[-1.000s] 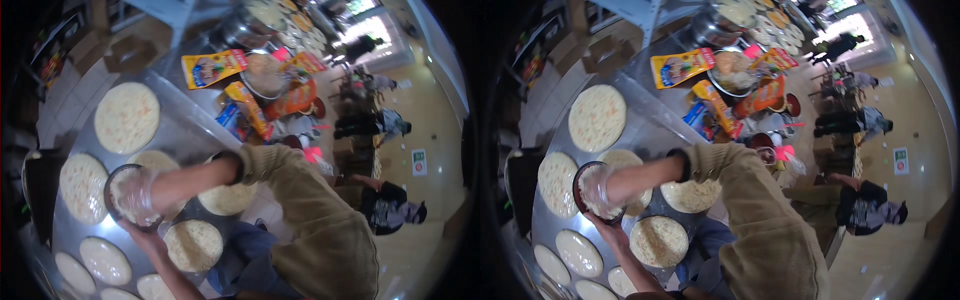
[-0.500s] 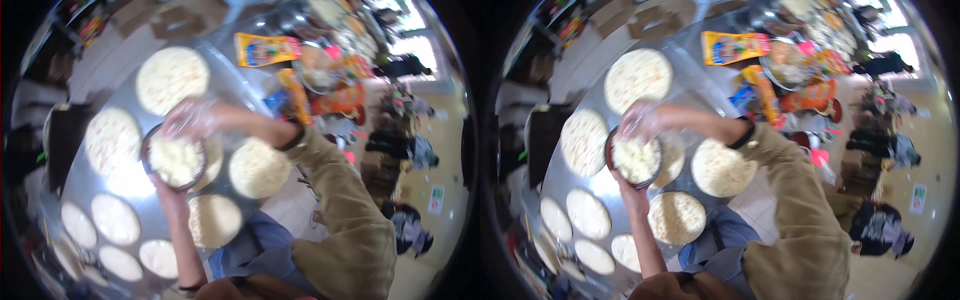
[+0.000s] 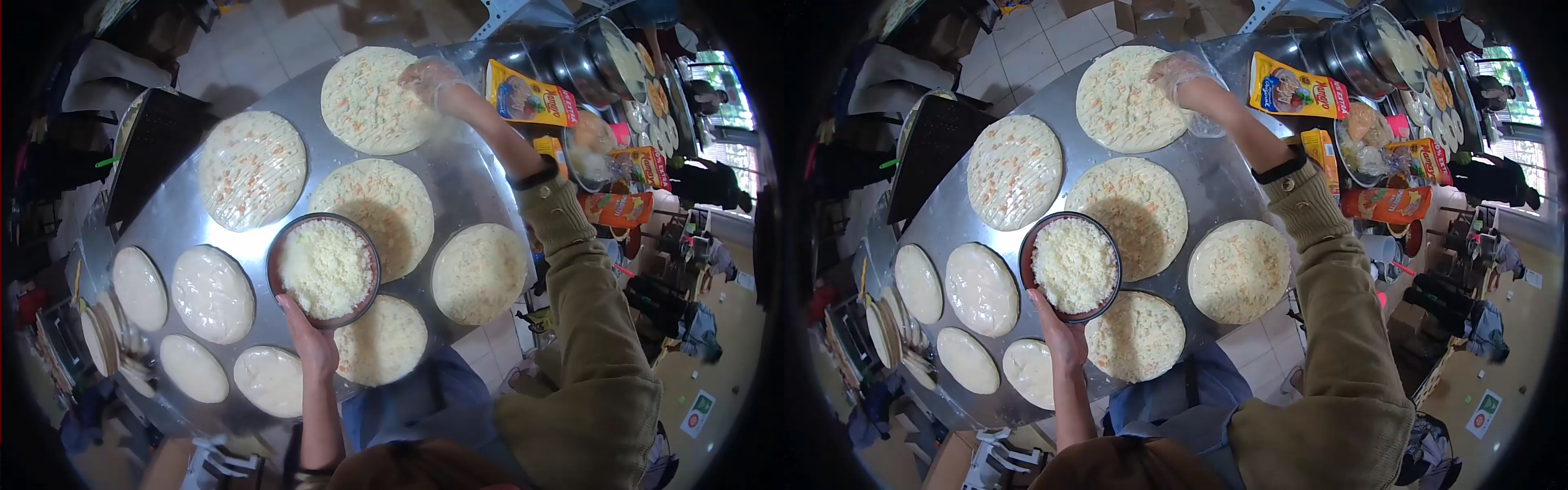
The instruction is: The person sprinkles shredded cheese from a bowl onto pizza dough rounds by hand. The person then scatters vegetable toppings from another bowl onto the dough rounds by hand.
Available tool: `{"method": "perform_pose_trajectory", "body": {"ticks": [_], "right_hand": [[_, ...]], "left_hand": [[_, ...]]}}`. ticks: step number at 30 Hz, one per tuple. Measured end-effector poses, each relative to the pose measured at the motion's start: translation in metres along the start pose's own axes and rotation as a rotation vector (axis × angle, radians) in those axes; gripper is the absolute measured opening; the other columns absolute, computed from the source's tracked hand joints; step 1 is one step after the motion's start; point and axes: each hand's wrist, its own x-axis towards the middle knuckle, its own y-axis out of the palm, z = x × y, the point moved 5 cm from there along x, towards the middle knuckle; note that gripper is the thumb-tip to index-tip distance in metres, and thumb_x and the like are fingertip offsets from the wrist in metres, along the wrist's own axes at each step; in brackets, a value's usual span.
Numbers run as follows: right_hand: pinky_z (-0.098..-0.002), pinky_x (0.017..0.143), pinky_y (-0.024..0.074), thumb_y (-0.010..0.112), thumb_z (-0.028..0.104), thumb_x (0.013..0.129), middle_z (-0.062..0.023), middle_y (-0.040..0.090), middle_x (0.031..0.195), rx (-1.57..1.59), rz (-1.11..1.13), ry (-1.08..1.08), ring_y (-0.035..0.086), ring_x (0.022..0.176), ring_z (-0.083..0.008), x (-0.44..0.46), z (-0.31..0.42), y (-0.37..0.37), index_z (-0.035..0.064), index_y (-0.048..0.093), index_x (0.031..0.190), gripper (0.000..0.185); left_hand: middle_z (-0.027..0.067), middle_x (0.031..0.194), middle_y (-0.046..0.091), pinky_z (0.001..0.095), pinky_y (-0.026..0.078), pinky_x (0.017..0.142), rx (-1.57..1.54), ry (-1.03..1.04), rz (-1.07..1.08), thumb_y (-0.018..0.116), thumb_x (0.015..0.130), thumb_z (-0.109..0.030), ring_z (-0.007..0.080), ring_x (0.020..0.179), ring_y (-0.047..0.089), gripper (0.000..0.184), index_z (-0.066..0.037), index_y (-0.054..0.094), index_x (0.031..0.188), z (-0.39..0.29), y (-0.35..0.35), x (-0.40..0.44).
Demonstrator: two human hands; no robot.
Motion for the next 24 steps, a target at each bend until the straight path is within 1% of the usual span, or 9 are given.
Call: {"method": "perform_pose_trajectory", "body": {"ticks": [3, 6, 9, 12, 15, 18, 21, 24], "right_hand": [[-0.0360, 0.083, 0.0498, 0.059, 0.014, 0.086, -0.0119, 0.066, 0.100, -0.009, 0.085, -0.108, 0.063, 0.093, -0.0306, -0.008, 0.015, 0.016, 0.0123, 0.069, 0.095, 0.014], [-0.0370, 0.087, 0.0475, 0.056, 0.014, 0.088, -0.0123, 0.065, 0.101, -0.003, 0.168, -0.113, 0.061, 0.098, -0.0311, -0.018, 0.031, 0.038, 0.0111, 0.067, 0.099, 0.016], [-0.0374, 0.089, 0.0466, 0.053, 0.014, 0.085, -0.0142, 0.063, 0.105, -0.100, 0.176, -0.020, 0.059, 0.103, -0.0314, -0.019, 0.033, 0.034, 0.0127, 0.066, 0.100, 0.021], [-0.0386, 0.093, 0.0439, 0.054, 0.016, 0.089, -0.0123, 0.063, 0.105, -0.086, 0.093, -0.143, 0.058, 0.102, -0.0312, -0.021, 0.008, 0.010, 0.0074, 0.065, 0.100, 0.017], [-0.0383, 0.092, 0.0440, 0.055, 0.015, 0.088, -0.0132, 0.062, 0.106, -0.074, 0.101, 0.052, 0.057, 0.102, -0.0318, -0.029, -0.002, -0.012, 0.0082, 0.065, 0.099, 0.016], [-0.0379, 0.086, 0.0467, 0.054, 0.010, 0.085, -0.0161, 0.063, 0.097, -0.058, -0.048, -0.237, 0.059, 0.100, -0.0330, -0.049, 0.006, -0.006, 0.0098, 0.066, 0.099, 0.019], [-0.0381, 0.087, 0.0462, 0.056, 0.013, 0.085, -0.0159, 0.063, 0.096, 0.057, 0.013, -0.165, 0.058, 0.100, -0.0326, -0.055, 0.020, 0.004, 0.0105, 0.066, 0.099, 0.017], [-0.0370, 0.085, 0.0480, 0.058, 0.015, 0.087, -0.0159, 0.063, 0.097, -0.033, -0.026, -0.136, 0.060, 0.095, -0.0321, -0.056, 0.023, 0.010, 0.0089, 0.066, 0.100, 0.016]], "left_hand": [[0.0129, 0.146, 0.031, 0.0409, 0.036, 0.107, -0.012, -0.019, -0.002, 0.033, 0.097, -0.054, 0.0254, 0.132, 0.037, 0.070, -0.003, 0.022, 0.144, 0.001, -0.002, -0.001], [0.0136, 0.145, 0.032, 0.0402, 0.037, 0.106, -0.006, -0.035, 0.003, 0.034, 0.097, -0.054, 0.0251, 0.132, 0.037, 0.070, -0.003, 0.023, 0.143, 0.001, 0.000, -0.002], [0.0137, 0.144, 0.033, 0.0397, 0.038, 0.105, 0.011, -0.047, -0.007, 0.034, 0.097, -0.053, 0.0248, 0.131, 0.038, 0.069, -0.002, 0.025, 0.143, -0.001, 0.005, -0.006], [0.0134, 0.143, 0.034, 0.0396, 0.038, 0.105, 0.018, -0.055, -0.034, 0.035, 0.097, -0.053, 0.0247, 0.130, 0.039, 0.069, -0.002, 0.025, 0.142, 0.002, 0.004, -0.006], [0.0134, 0.143, 0.034, 0.0395, 0.038, 0.105, 0.021, -0.061, -0.032, 0.035, 0.097, -0.054, 0.0246, 0.130, 0.039, 0.069, -0.002, 0.025, 0.142, 0.005, 0.003, -0.007], [0.0135, 0.143, 0.035, 0.0396, 0.038, 0.105, 0.025, -0.058, -0.010, 0.035, 0.097, -0.054, 0.0247, 0.130, 0.039, 0.070, -0.002, 0.024, 0.143, 0.008, 0.003, -0.007], [0.0136, 0.143, 0.035, 0.0400, 0.038, 0.105, 0.021, -0.070, -0.009, 0.035, 0.097, -0.055, 0.0249, 0.130, 0.040, 0.070, -0.002, 0.024, 0.143, 0.007, 0.008, -0.007], [0.0140, 0.143, 0.034, 0.0408, 0.039, 0.104, 0.022, -0.065, -0.009, 0.035, 0.097, -0.055, 0.0256, 0.130, 0.040, 0.071, -0.002, 0.024, 0.143, 0.006, 0.011, -0.005]]}}
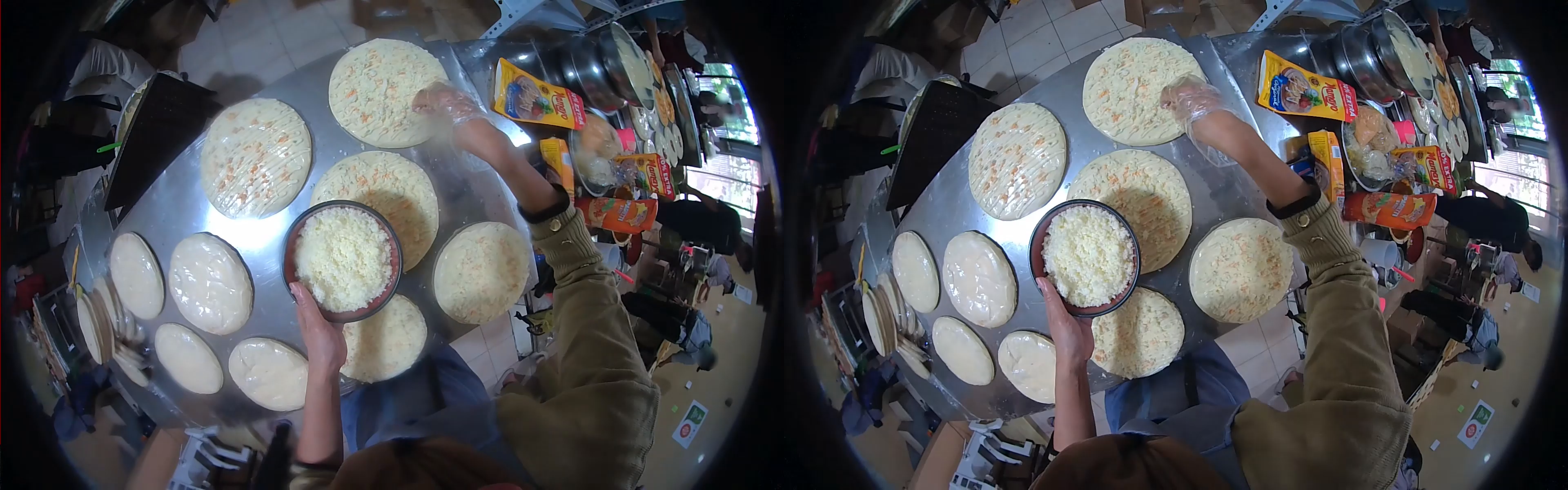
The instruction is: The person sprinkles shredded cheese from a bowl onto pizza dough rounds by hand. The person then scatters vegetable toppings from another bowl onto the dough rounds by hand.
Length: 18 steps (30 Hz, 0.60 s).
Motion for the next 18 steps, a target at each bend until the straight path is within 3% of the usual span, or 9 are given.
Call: {"method": "perform_pose_trajectory", "body": {"ticks": [3, 5, 7, 9, 12, 15, 16, 18], "right_hand": [[-0.0369, 0.081, 0.0501, 0.058, 0.018, 0.090, -0.0149, 0.063, 0.097, 0.290, -0.012, -0.132, 0.063, 0.090, -0.0307, -0.012, 0.014, -0.016, 0.0074, 0.066, 0.101, 0.018], [-0.0367, 0.080, 0.0519, 0.057, 0.021, 0.092, -0.0142, 0.064, 0.097, 0.699, 0.101, -0.010, 0.065, 0.084, -0.0300, -0.026, 0.047, -0.023, 0.0058, 0.066, 0.102, 0.020], [-0.0370, 0.095, 0.0457, 0.056, 0.023, 0.093, -0.0091, 0.064, 0.107, 0.634, 0.272, 0.158, 0.058, 0.109, -0.0246, -0.047, 0.106, -0.043, 0.0088, 0.062, 0.113, 0.026], [-0.0404, 0.097, 0.0438, 0.054, 0.023, 0.094, -0.0117, 0.061, 0.113, 0.359, 0.301, -0.303, 0.056, 0.112, -0.0277, -0.070, 0.137, -0.019, 0.0078, 0.057, 0.119, 0.030], [-0.0439, 0.104, 0.0367, 0.051, 0.026, 0.095, -0.0165, 0.055, 0.123, 0.149, 0.213, -0.282, 0.051, 0.117, -0.0303, -0.100, 0.157, 0.005, 0.0124, 0.051, 0.126, 0.034], [-0.0454, 0.099, 0.0410, 0.052, 0.023, 0.094, -0.0174, 0.058, 0.119, 0.362, 0.193, -0.320, 0.054, 0.113, -0.0320, -0.094, 0.137, 0.017, 0.0106, 0.055, 0.122, 0.030], [-0.0432, 0.092, 0.0476, 0.055, 0.022, 0.092, -0.0153, 0.061, 0.115, 0.473, 0.372, -0.199, 0.061, 0.103, -0.0276, -0.074, 0.138, -0.001, 0.0087, 0.059, 0.116, 0.027], [-0.0384, 0.089, 0.0479, 0.059, 0.018, 0.090, -0.0132, 0.063, 0.106, 0.805, 0.490, 0.075, 0.061, 0.099, -0.0250, -0.061, 0.123, -0.010, 0.0060, 0.063, 0.109, 0.023]], "left_hand": [[0.0148, 0.143, 0.034, 0.0419, 0.041, 0.102, 0.016, 0.014, 0.002, 0.035, 0.097, -0.055, 0.0265, 0.129, 0.040, 0.072, -0.002, 0.023, 0.143, 0.000, 0.006, 0.005], [0.0155, 0.142, 0.034, 0.0425, 0.042, 0.101, 0.031, 0.029, 0.004, 0.034, 0.096, -0.056, 0.0270, 0.129, 0.040, 0.072, -0.002, 0.023, 0.143, 0.003, 0.011, 0.012], [0.0139, 0.140, 0.040, 0.0399, 0.045, 0.100, 0.062, 0.020, -0.014, 0.032, 0.097, -0.055, 0.0250, 0.125, 0.047, 0.069, -0.004, 0.024, 0.142, 0.004, 0.024, 0.017], [0.0136, 0.139, 0.042, 0.0398, 0.046, 0.099, 0.056, -0.003, 0.006, 0.032, 0.097, -0.056, 0.0246, 0.124, 0.047, 0.069, -0.003, 0.027, 0.141, 0.009, 0.034, 0.022], [0.0143, 0.133, 0.047, 0.0382, 0.049, 0.094, 0.119, 0.009, 0.036, 0.031, 0.097, -0.056, 0.0241, 0.119, 0.053, 0.067, -0.002, 0.034, 0.136, 0.014, 0.045, 0.031], [0.0150, 0.130, 0.049, 0.0385, 0.052, 0.091, 0.100, 0.020, 0.021, 0.031, 0.096, -0.057, 0.0245, 0.114, 0.057, 0.068, -0.001, 0.034, 0.135, 0.026, 0.044, 0.042], [0.0151, 0.130, 0.050, 0.0391, 0.052, 0.091, 0.080, 0.008, 0.019, 0.031, 0.096, -0.057, 0.0247, 0.114, 0.057, 0.068, -0.001, 0.034, 0.135, 0.029, 0.043, 0.044], [0.0156, 0.132, 0.046, 0.0387, 0.051, 0.091, 0.052, -0.025, 0.026, 0.033, 0.096, -0.057, 0.0248, 0.116, 0.054, 0.070, 0.000, 0.029, 0.138, 0.031, 0.042, 0.047]]}}
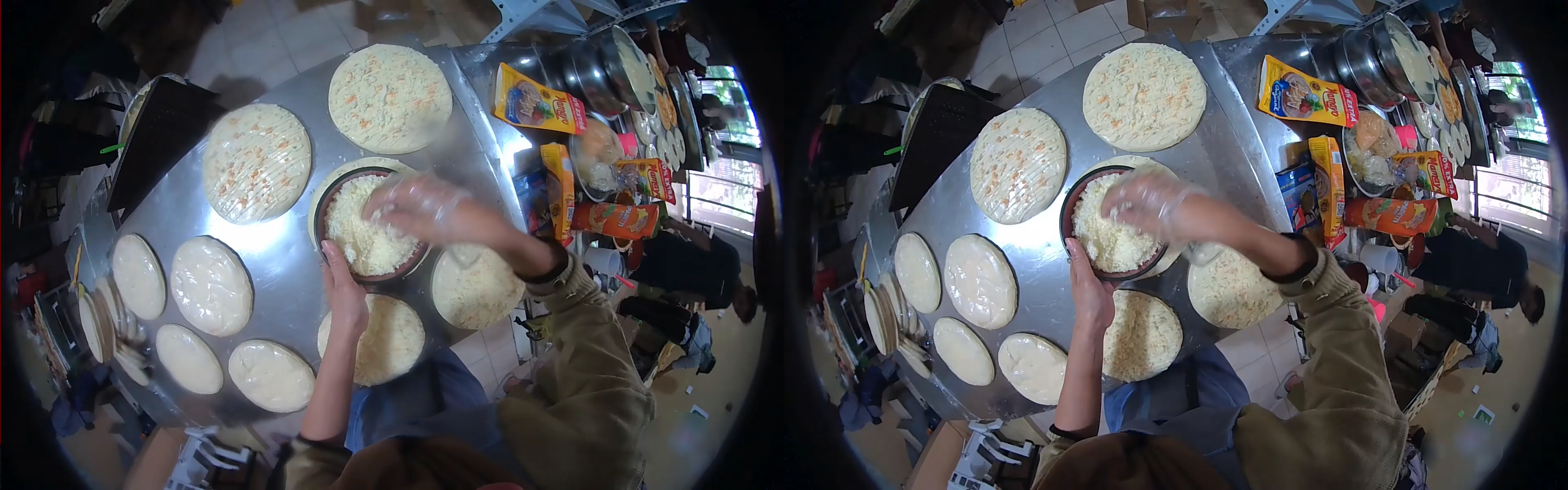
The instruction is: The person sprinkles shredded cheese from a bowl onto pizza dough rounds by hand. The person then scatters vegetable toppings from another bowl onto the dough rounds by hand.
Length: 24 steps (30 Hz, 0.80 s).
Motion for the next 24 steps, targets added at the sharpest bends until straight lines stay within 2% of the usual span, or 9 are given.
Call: {"method": "perform_pose_trajectory", "body": {"ticks": [1, 4, 7, 10, 13, 16, 19, 22, 24], "right_hand": [[-0.0360, 0.087, 0.0481, 0.061, 0.016, 0.089, -0.0121, 0.064, 0.101, 0.191, 0.016, 0.105, 0.062, 0.097, -0.0236, 0.002, -0.005, -0.009, 0.0047, 0.065, 0.106, 0.021], [-0.0326, 0.076, 0.0523, 0.063, 0.019, 0.087, -0.0069, 0.067, 0.095, 0.105, -0.137, 0.104, 0.063, 0.084, -0.0134, 0.014, -0.015, -0.058, 0.0049, 0.066, 0.102, 0.020], [-0.0311, 0.075, 0.0518, 0.063, 0.016, 0.086, -0.0084, 0.068, 0.090, -0.249, -0.204, -0.204, 0.064, 0.085, -0.0156, 0.031, -0.053, -0.105, 0.0061, 0.069, 0.098, 0.017], [-0.0299, 0.076, 0.0513, 0.061, 0.014, 0.085, -0.0097, 0.069, 0.092, -0.427, -0.310, -0.157, 0.065, 0.087, -0.0189, 0.045, -0.082, -0.145, 0.0085, 0.070, 0.096, 0.016], [-0.0311, 0.082, 0.0492, 0.058, 0.017, 0.086, -0.0094, 0.069, 0.095, -0.525, -0.429, 0.143, 0.065, 0.091, -0.0219, 0.060, -0.090, -0.183, 0.0122, 0.070, 0.098, 0.018], [-0.0341, 0.089, 0.0467, 0.055, 0.023, 0.088, -0.0071, 0.067, 0.102, -1.000, -0.409, 0.093, 0.062, 0.100, -0.0224, 0.093, -0.075, -0.189, 0.0160, 0.070, 0.101, 0.022], [-0.0360, 0.093, 0.0444, 0.053, 0.029, 0.088, -0.0068, 0.064, 0.111, -1.080, -0.292, -0.112, 0.058, 0.107, -0.0234, 0.139, -0.076, -0.180, 0.0180, 0.068, 0.105, 0.025], [-0.0366, 0.092, 0.0451, 0.052, 0.029, 0.088, -0.0066, 0.062, 0.115, -1.065, -0.347, -0.084, 0.056, 0.110, -0.0248, 0.150, -0.056, -0.165, 0.0172, 0.067, 0.106, 0.026], [-0.0381, 0.095, 0.0425, 0.054, 0.032, 0.089, -0.0093, 0.063, 0.112, -1.089, -0.310, -0.095, 0.056, 0.108, -0.0272, 0.153, -0.047, -0.167, 0.0141, 0.067, 0.106, 0.028]], "left_hand": [[0.0160, 0.135, 0.043, 0.0378, 0.050, 0.091, -0.007, -0.019, 0.009, 0.035, 0.096, -0.056, 0.0246, 0.118, 0.051, 0.073, 0.001, 0.025, 0.140, 0.000, -0.001, 0.002], [0.0161, 0.138, 0.038, 0.0371, 0.048, 0.093, -0.015, -0.031, 0.033, 0.038, 0.095, -0.057, 0.0247, 0.122, 0.047, 0.077, 0.001, 0.021, 0.143, -0.004, 0.003, 0.000], [0.0162, 0.140, 0.036, 0.0396, 0.046, 0.096, -0.031, -0.014, 0.055, 0.038, 0.094, -0.058, 0.0260, 0.125, 0.045, 0.079, 0.001, 0.019, 0.143, -0.005, 0.002, -0.001], [0.0165, 0.142, 0.034, 0.0435, 0.044, 0.098, -0.050, -0.036, 0.047, 0.038, 0.094, -0.059, 0.0275, 0.127, 0.043, 0.079, 0.000, 0.018, 0.144, -0.007, -0.002, -0.007], [0.0166, 0.143, 0.033, 0.0466, 0.043, 0.100, -0.039, -0.038, 0.017, 0.037, 0.094, -0.059, 0.0286, 0.128, 0.042, 0.079, -0.002, 0.016, 0.144, -0.009, -0.008, -0.014], [0.0165, 0.143, 0.033, 0.0469, 0.043, 0.100, -0.018, -0.025, -0.017, 0.036, 0.094, -0.060, 0.0287, 0.128, 0.041, 0.079, -0.002, 0.017, 0.144, -0.012, -0.012, -0.019], [0.0164, 0.143, 0.034, 0.0460, 0.044, 0.099, -0.009, -0.024, -0.057, 0.035, 0.094, -0.059, 0.0284, 0.128, 0.042, 0.077, -0.002, 0.018, 0.144, -0.016, -0.012, -0.023], [0.0161, 0.141, 0.036, 0.0443, 0.045, 0.098, -0.007, -0.021, -0.065, 0.034, 0.095, -0.059, 0.0276, 0.126, 0.044, 0.076, -0.002, 0.021, 0.143, -0.021, -0.012, -0.026], [0.0158, 0.141, 0.037, 0.0427, 0.046, 0.098, -0.015, -0.006, -0.062, 0.034, 0.095, -0.058, 0.0269, 0.125, 0.045, 0.074, -0.002, 0.022, 0.143, -0.023, -0.014, -0.026]]}}
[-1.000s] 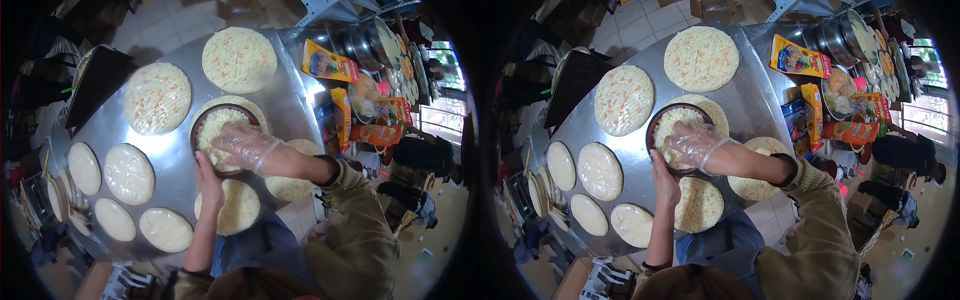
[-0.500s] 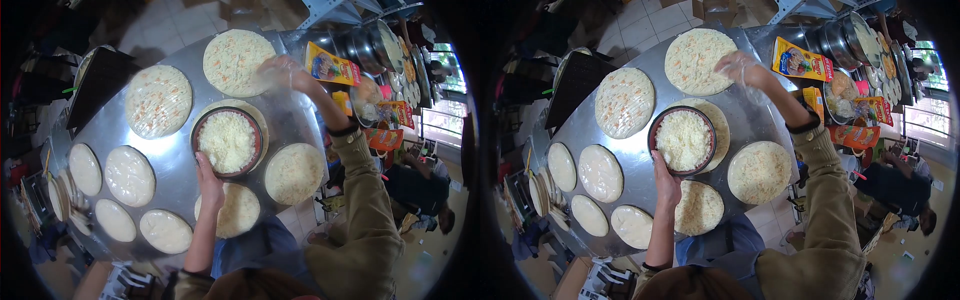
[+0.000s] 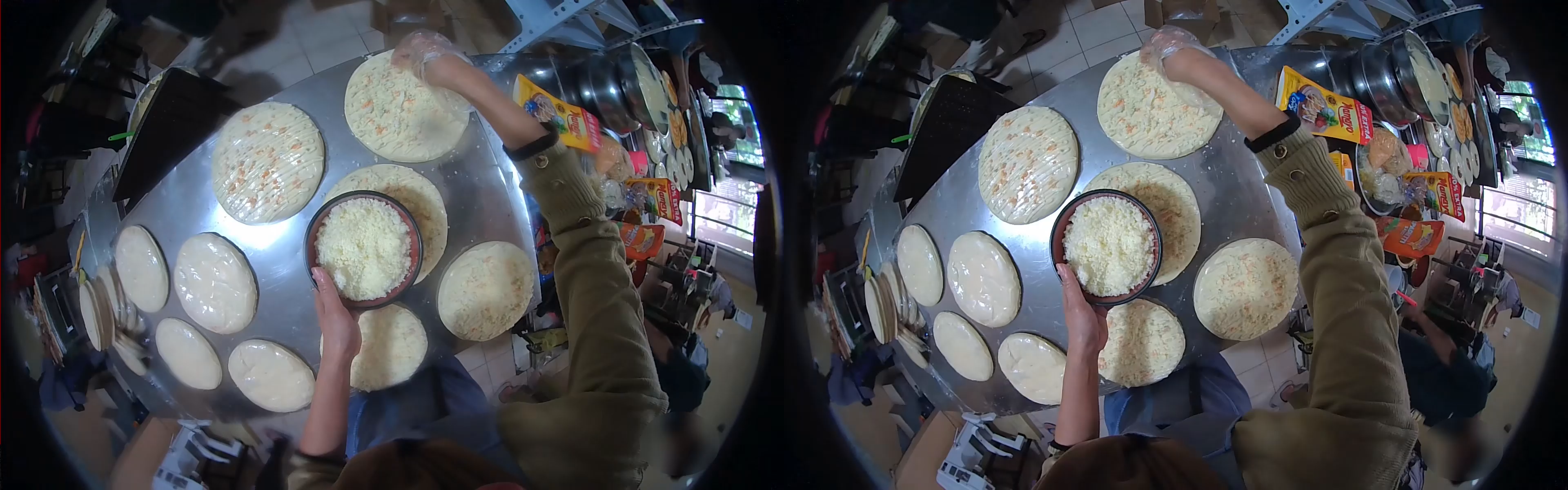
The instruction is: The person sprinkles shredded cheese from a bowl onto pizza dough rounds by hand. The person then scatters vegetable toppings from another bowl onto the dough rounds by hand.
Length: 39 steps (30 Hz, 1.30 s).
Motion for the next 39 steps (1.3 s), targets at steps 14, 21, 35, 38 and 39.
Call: {"method": "perform_pose_trajectory", "body": {"ticks": [14, 21, 35, 38, 39], "right_hand": [[-0.0340, 0.084, 0.0470, 0.056, 0.026, 0.087, -0.0115, 0.068, 0.089, 0.117, -0.038, 0.120, 0.063, 0.088, -0.0277, -0.028, -0.057, 0.000, 0.0102, 0.067, 0.099, 0.023], [-0.0370, 0.087, 0.0464, 0.055, 0.022, 0.087, -0.0105, 0.063, 0.104, -0.001, 0.038, 0.015, 0.058, 0.102, -0.0283, 0.040, 0.006, 0.007, 0.0116, 0.066, 0.095, 0.017], [-0.0366, 0.084, 0.0510, 0.060, 0.009, 0.082, -0.0126, 0.066, 0.101, 0.135, -0.080, -0.172, 0.062, 0.098, -0.0292, -0.026, 0.072, 0.007, 0.0063, 0.066, 0.100, 0.019], [-0.0368, 0.084, 0.0513, 0.060, 0.012, 0.083, -0.0136, 0.066, 0.099, 0.606, -0.096, -0.200, 0.063, 0.096, -0.0288, -0.051, 0.085, -0.019, 0.0058, 0.067, 0.097, 0.017], [-0.0377, 0.092, 0.0465, 0.056, 0.016, 0.089, -0.0115, 0.062, 0.111, 0.916, 0.052, -0.146, 0.058, 0.106, -0.0270, -0.065, 0.095, -0.019, 0.0081, 0.064, 0.108, 0.021]], "left_hand": [[0.0140, 0.138, 0.041, 0.0376, 0.045, 0.098, -0.101, 0.016, 0.012, 0.035, 0.096, -0.055, 0.0240, 0.123, 0.048, 0.069, -0.002, 0.027, 0.140, -0.005, -0.016, -0.007], [0.0134, 0.138, 0.041, 0.0366, 0.045, 0.098, -0.116, 0.011, -0.013, 0.037, 0.096, -0.055, 0.0234, 0.123, 0.047, 0.070, -0.002, 0.027, 0.140, -0.008, -0.025, -0.013], [0.0140, 0.139, 0.040, 0.0378, 0.042, 0.101, -0.146, 0.047, -0.028, 0.036, 0.097, -0.054, 0.0243, 0.124, 0.046, 0.069, 0.000, 0.028, 0.140, -0.015, -0.033, -0.017], [0.0145, 0.138, 0.041, 0.0377, 0.042, 0.101, -0.138, 0.081, -0.009, 0.036, 0.097, -0.054, 0.0244, 0.124, 0.046, 0.070, 0.001, 0.027, 0.140, -0.015, -0.031, -0.011], [0.0149, 0.137, 0.041, 0.0380, 0.042, 0.101, -0.123, 0.083, -0.019, 0.036, 0.097, -0.054, 0.0248, 0.124, 0.046, 0.070, 0.001, 0.027, 0.139, -0.013, -0.031, -0.008]]}}
